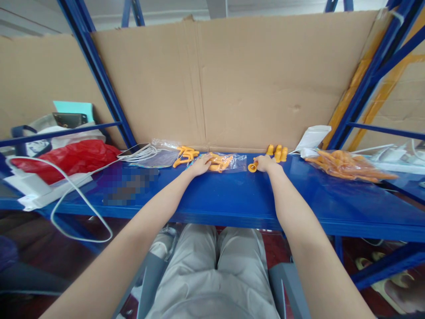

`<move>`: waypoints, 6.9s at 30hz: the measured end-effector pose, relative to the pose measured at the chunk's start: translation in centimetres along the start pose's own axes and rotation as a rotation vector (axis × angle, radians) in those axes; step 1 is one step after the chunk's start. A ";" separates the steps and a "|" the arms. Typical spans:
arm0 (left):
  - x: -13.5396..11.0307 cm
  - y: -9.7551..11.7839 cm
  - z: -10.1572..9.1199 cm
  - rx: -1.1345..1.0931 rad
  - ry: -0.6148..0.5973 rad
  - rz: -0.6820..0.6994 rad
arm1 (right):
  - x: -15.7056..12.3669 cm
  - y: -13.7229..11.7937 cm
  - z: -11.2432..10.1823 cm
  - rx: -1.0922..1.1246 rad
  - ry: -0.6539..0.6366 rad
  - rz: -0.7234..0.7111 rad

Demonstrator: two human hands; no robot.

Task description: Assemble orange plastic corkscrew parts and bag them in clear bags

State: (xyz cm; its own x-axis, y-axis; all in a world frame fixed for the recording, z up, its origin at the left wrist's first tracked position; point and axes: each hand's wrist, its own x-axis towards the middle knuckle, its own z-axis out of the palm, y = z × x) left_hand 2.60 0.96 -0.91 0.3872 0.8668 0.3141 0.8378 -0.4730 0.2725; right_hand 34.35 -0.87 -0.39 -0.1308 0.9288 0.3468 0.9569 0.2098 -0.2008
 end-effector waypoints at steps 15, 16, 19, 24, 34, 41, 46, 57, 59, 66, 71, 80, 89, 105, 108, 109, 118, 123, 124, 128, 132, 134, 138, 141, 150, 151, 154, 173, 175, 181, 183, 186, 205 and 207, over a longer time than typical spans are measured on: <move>0.1 -0.3 0.3 -0.033 0.034 0.006 | 0.2 -2.7 -2.5 -0.189 0.049 0.086; 0.1 -0.3 0.3 -0.028 0.034 0.011 | 0.0 -3.3 -2.7 -0.212 0.039 0.080; 0.1 -0.4 0.3 -0.010 0.032 0.021 | -0.8 -5.7 -3.4 -0.251 -0.032 0.065; 0.1 -0.4 0.3 0.002 0.035 0.032 | -1.6 -8.0 -3.9 -0.168 -0.093 0.003; 0.1 -0.1 -0.1 -0.161 0.086 -0.034 | -0.2 -6.0 -2.0 0.349 -0.082 -0.187; 0.2 0.4 -0.4 -0.387 0.189 -0.143 | -0.3 -6.3 -1.0 0.528 -0.147 -0.208; 0.5 0.4 -0.1 -0.397 0.230 -0.187 | -0.3 -6.3 -1.0 0.554 -0.139 -0.193; 0.1 0.5 -0.2 -0.350 0.167 -0.293 | 0.1 -6.7 -1.1 0.714 -0.041 -0.089; 0.2 0.5 -0.2 -0.368 0.171 -0.287 | 0.2 -6.6 -1.0 0.727 -0.045 -0.083; 0.2 0.5 -0.2 -0.392 0.146 -0.244 | 0.0 -6.7 -1.2 0.561 -0.096 -0.190; 0.3 0.4 0.1 -0.443 0.178 -0.218 | -0.4 -7.0 -1.4 0.518 -0.149 -0.201; 0.5 0.4 0.2 -0.557 0.189 -0.164 | -0.4 -7.0 -1.0 0.693 -0.187 -0.202; 0.4 0.8 0.4 -0.655 0.170 -0.075 | -0.7 -8.4 -0.5 0.710 -0.266 -0.235; 0.2 1.1 0.3 -0.462 0.140 -0.058 | -0.1 -8.2 -0.4 0.621 -0.101 -0.215; 0.3 1.1 0.3 -0.486 0.132 -0.065 | 0.1 -7.7 -0.6 0.464 -0.086 -0.186; 0.4 1.1 0.4 -0.496 0.129 -0.065 | 0.1 -7.5 -0.7 0.432 -0.079 -0.148; 0.6 1.0 0.5 -0.527 0.131 -0.073 | -1.2 -9.0 -1.9 0.804 -0.237 0.194; 0.3 1.2 0.5 -0.537 0.161 -0.114 | -1.7 -9.2 -1.9 0.919 -0.284 0.222; 0.3 1.2 0.5 -0.544 0.180 -0.122 | -1.7 -9.1 -1.9 0.945 -0.296 0.221; 0.2 1.0 0.2 -0.564 0.250 -0.145 | -1.7 -9.1 -2.0 1.107 -0.327 0.199; 0.2 0.9 -0.1 -0.557 0.263 -0.137 | -1.8 -9.2 -2.1 1.241 -0.317 0.185; 0.2 1.0 -0.1 -0.554 0.268 -0.134 | -1.9 -9.2 -1.9 1.243 -0.316 0.195; 0.0 1.1 -0.1 -0.548 0.236 -0.119 | -2.0 -9.4 -1.5 1.091 -0.317 0.210; -0.1 1.2 -0.2 -0.537 0.212 -0.104 | -2.1 -9.5 -1.4 0.950 -0.342 0.183; 0.0 1.3 -0.3 -0.456 0.139 -0.062 | -1.6 -9.4 -1.9 0.933 -0.277 0.262; 0.0 1.4 -0.4 -0.444 0.139 -0.066 | -1.5 -9.3 -2.1 0.959 -0.267 0.270; -0.2 1.7 -0.6 -0.406 0.133 -0.073 | -1.4 -9.0 -2.9 1.008 -0.286 0.239; -2.0 3.6 -2.3 -0.203 0.063 -0.002 | -0.2 -7.3 -2.2 0.391 0.050 -0.118; -2.5 4.4 -2.6 -0.127 -0.015 0.069 | -0.2 -7.3 -2.2 0.278 0.098 -0.075; -3.4 6.6 -3.1 0.095 -0.222 0.168 | -0.9 -7.9 -2.5 0.037 0.168 0.052; -3.5 7.0 -2.9 0.100 -0.213 0.177 | -1.1 -7.7 -2.6 0.006 0.189 0.100; -3.6 7.2 -2.7 0.100 -0.203 0.183 | -0.9 -6.7 -2.7 -0.012 0.224 0.248; -3.0 7.3 -2.1 -0.073 -0.181 0.170 | -1.1 -6.9 -1.8 0.729 -0.062 0.475; -2.6 6.5 -2.1 -0.135 -0.130 0.124 | -1.0 -7.1 -1.6 0.850 -0.019 0.509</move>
State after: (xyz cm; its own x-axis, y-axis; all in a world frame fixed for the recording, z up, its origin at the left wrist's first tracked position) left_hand 6.25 -4.68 1.94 0.5378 0.8094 0.2357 0.7250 -0.5868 0.3606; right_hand 28.12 -3.75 2.15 0.2328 0.9722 0.0233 0.3970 -0.0731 -0.9149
